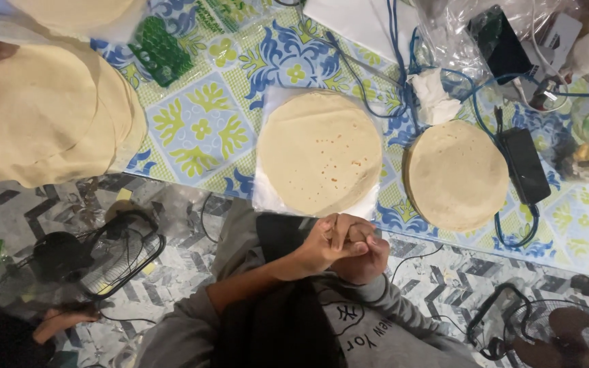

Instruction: The person packages flatbread by placing individual pieces onto sheets of plastic film, smoothing them down, and then stacking the wrapped pieces together.

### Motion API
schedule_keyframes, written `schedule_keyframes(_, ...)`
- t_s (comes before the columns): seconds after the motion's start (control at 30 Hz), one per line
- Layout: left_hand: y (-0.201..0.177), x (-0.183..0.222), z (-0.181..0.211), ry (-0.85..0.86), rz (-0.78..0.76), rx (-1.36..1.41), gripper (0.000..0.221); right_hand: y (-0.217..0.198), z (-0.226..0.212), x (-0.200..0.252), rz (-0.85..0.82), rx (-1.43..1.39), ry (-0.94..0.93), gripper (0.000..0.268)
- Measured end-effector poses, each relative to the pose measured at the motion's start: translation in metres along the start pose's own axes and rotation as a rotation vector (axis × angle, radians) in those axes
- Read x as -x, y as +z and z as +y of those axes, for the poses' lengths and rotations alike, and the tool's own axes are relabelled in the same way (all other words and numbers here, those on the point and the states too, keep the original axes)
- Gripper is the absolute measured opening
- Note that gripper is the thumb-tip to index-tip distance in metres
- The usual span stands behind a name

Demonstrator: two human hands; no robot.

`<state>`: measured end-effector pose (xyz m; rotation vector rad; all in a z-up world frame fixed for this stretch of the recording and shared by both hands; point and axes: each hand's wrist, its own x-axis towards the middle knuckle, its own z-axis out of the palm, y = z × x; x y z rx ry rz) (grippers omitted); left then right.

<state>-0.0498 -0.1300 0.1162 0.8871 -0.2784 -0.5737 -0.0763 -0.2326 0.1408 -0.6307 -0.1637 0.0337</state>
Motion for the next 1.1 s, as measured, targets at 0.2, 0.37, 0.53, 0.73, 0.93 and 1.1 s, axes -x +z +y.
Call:
schedule_keyframes(0.2, -0.037, -0.015, -0.094, 0.448, -0.223, 0.604, 0.008, 0.001, -0.012, -0.003, -0.305, 0.486, -0.004, 0.018)
schedule_keyframes(0.37, 0.027, -0.037, -0.194, 0.826, -0.403, 1.105, 0.016, -0.122, 0.034, 0.074, 0.041, 1.151, -0.171, 0.019)
schedule_keyframes(0.53, 0.057, -0.041, -0.028, 0.376, -0.399, 1.013, 0.037, -0.052, -0.009, 0.03, -0.161, 0.782, 0.03, 0.015)
schedule_keyframes(0.73, 0.088, -0.034, -0.029, 1.012, -0.275, 1.769, 0.052, 0.026, -0.026, -0.021, -0.405, 0.624, -0.115, 0.024)
schedule_keyframes(0.93, -0.012, 0.006, -0.106, 0.041, -0.055, 0.904, 0.048, 0.03, -0.023, -0.022, -0.518, 0.931, -0.166, 0.035)
schedule_keyframes(1.1, -0.006, 0.0, -0.027, -0.003, 0.061, 0.605, 0.051, 0.003, -0.018, -0.016, -0.345, 0.942, -0.229, 0.031)
